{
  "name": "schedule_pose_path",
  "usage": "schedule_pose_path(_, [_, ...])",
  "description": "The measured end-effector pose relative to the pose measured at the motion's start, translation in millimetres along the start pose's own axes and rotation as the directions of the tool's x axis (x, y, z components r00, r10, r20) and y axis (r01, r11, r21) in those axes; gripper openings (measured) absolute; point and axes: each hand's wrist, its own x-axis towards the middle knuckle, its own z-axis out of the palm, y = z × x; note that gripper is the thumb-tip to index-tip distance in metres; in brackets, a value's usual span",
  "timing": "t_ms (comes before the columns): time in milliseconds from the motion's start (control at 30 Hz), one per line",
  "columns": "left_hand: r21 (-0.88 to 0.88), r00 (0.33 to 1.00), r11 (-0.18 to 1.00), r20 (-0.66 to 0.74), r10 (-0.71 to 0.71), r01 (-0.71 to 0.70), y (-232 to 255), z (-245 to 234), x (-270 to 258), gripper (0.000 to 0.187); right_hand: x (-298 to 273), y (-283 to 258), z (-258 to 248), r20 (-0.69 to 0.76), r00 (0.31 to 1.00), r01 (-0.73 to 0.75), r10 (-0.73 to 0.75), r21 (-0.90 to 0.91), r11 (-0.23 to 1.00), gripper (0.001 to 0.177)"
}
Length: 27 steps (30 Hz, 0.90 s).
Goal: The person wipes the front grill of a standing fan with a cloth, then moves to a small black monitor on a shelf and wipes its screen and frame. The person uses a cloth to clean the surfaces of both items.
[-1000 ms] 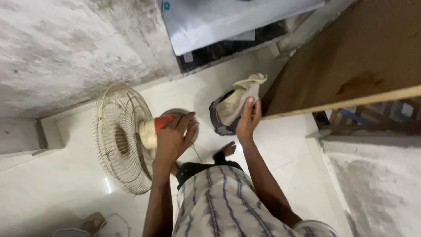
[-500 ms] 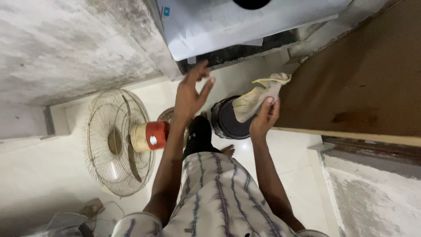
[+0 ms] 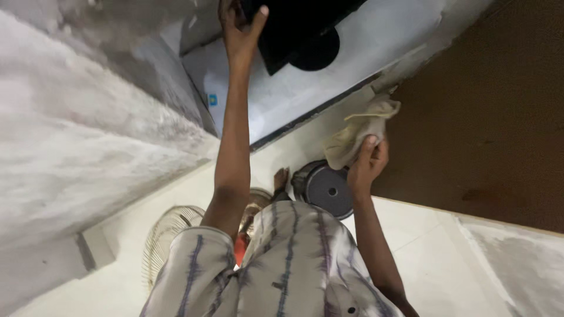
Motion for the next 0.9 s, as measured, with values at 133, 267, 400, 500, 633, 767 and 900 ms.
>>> schedule_pose_path(133, [0.050,0.957,0.974,0.179,-0.229,0.223,-7,-5,39,0.058,5,0,9,-0.057,0.998,-0.033,0.034,0.023,0.999,0.033])
schedule_pose_path(267, [0.107,0.907,0.911,0.098,-0.409,0.399,-19,14,43,0.059,12,-10,14,-0.038,0.999,-0.019,0.018,-0.041,0.999,0.040])
schedule_pose_path(400, [0.052,0.938,0.949,0.143,-0.315,0.311,-13,10,30,0.061,26,-8,12,-0.067,0.997,0.032,-0.037,-0.072,0.997,0.043])
schedule_pose_path(500, [0.205,0.843,0.855,0.169,-0.511,0.477,0,1,19,0.059,33,1,-1,-0.046,0.999,-0.016,0.006,-0.204,0.979,0.043])
schedule_pose_path(633, [0.022,0.945,0.963,0.187,-0.268,0.269,0,3,20,0.046,72,13,-38,0.006,0.992,0.126,-0.127,-0.178,0.976,0.045])
schedule_pose_path(767, [-0.018,0.973,0.988,0.173,-0.151,0.156,-23,3,21,0.046,118,17,-125,-0.081,0.995,0.017,-0.050,-0.368,0.930,0.033])
schedule_pose_path(900, [0.118,0.944,0.955,0.159,-0.290,0.273,-62,3,12,0.041,136,22,-209,-0.120,0.974,-0.225,0.192,-0.438,0.870,0.029])
